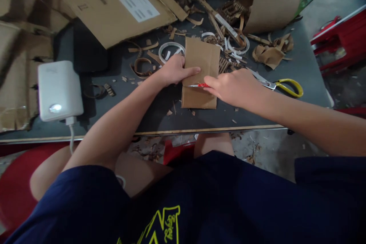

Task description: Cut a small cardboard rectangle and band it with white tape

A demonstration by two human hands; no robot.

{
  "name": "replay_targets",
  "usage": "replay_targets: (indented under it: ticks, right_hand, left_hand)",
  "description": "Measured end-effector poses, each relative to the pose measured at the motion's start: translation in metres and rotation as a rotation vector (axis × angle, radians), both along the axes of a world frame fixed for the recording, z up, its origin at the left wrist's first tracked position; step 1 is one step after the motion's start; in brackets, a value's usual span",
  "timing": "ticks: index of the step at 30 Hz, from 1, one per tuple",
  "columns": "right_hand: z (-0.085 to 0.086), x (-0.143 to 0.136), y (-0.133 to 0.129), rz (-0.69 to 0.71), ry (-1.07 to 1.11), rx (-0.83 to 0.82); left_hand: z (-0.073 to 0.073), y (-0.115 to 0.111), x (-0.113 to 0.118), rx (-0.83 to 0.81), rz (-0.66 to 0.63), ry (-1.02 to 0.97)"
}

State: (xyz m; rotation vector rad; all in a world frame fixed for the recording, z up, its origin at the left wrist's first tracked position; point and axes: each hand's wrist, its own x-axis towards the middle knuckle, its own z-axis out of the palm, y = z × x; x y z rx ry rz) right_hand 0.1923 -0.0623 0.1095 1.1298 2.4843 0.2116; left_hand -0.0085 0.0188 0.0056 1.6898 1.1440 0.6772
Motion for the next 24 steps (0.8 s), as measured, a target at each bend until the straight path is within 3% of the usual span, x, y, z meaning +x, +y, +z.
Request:
replay_targets:
  ticks: [8, 13, 20, 24]
  right_hand:
    - [-0.009, 0.012, -0.007, -0.002, -0.038, 0.012]
    - [-0.006, 0.030, -0.008, 0.003, -0.081, 0.039]
    - [-0.004, 0.057, -0.009, -0.092, -0.160, 0.003]
    - [-0.007, 0.071, -0.009, -0.109, -0.204, 0.003]
  left_hand:
    - [-0.009, 0.001, -0.004, -0.025, 0.028, -0.150]
    - [-0.012, 0.004, -0.004, -0.006, -0.016, -0.150]
    - [-0.009, 0.003, -0.002, -0.016, -0.056, -0.016]
    - [-0.011, 0.004, -0.003, -0.023, -0.043, -0.078]
